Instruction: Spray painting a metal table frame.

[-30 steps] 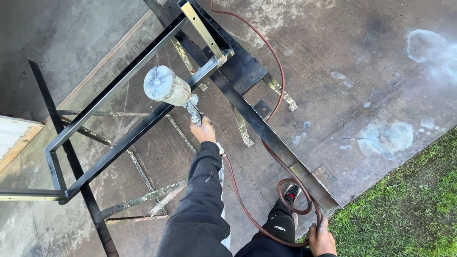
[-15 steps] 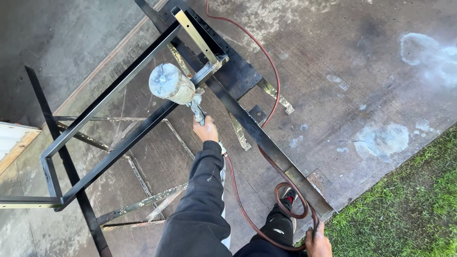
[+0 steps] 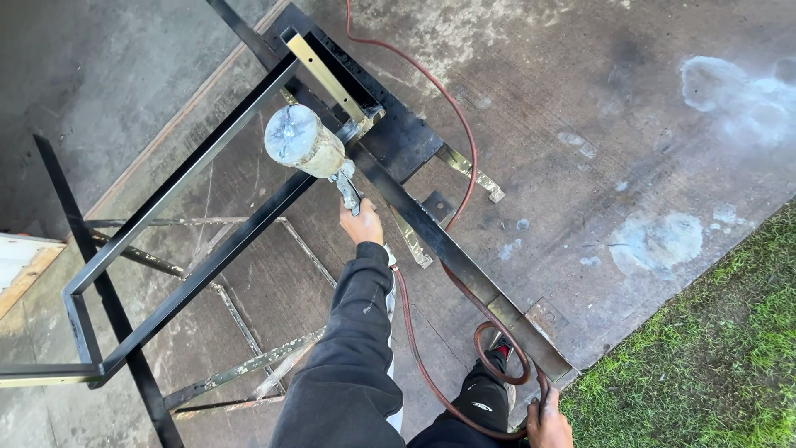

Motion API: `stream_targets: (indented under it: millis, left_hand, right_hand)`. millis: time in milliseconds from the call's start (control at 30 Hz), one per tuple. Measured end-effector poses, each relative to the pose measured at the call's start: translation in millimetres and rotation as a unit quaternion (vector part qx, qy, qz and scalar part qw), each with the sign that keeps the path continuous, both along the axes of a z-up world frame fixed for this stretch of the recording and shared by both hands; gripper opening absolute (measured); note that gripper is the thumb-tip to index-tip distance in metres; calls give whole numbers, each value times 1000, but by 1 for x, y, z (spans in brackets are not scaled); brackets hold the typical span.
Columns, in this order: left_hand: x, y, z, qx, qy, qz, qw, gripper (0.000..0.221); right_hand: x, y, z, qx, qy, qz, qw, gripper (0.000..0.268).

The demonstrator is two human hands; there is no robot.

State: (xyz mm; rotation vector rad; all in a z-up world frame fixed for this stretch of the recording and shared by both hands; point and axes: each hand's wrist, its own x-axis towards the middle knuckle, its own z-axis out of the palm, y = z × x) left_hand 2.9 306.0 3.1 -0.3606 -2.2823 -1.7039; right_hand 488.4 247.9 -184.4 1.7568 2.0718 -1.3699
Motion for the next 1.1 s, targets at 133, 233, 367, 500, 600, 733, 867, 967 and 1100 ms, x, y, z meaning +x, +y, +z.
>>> stream_targets:
  millis: [133,233,367,500,600,733,867,967,1100]
  left_hand:
    - [0,7,3,-15,15,-2,1000,25]
    - [-3,14,-1,-3,22,-14,1000,25]
    - [1,24,5,-22,20,-6,1000,26]
    - [-2,35,1,-12,3,-21,1000,26]
    - [0,43,1,-20,17,-21,999,24]
    - [0,57,2,-25,20,-26,999,24]
    - [1,67,2,-40,25,-30,998,21]
    - [1,74,1,-37,32,-37,998,21]
    - [3,80,1,-24,22,-57,998,22]
  right_hand:
    - [-2,-3,0,2,5,-13,1000,57]
    - [0,-4,-16,19,8,5,1000,64]
    - [-4,-7,-15,9,4,-8,1000,61]
    - [-6,-6,-12,8,-4,-13,1000,63]
    - [-7,-8,-11,9,12,-22,1000,62]
    - [-9,-8,-11,13,35,-35,999,68]
    - [-12,-7,-6,6,37,-51,998,66]
    - [-13,-6,-7,-9,36,-46,998,66]
    - [-14,-6,-8,-17,28,-43,999,65]
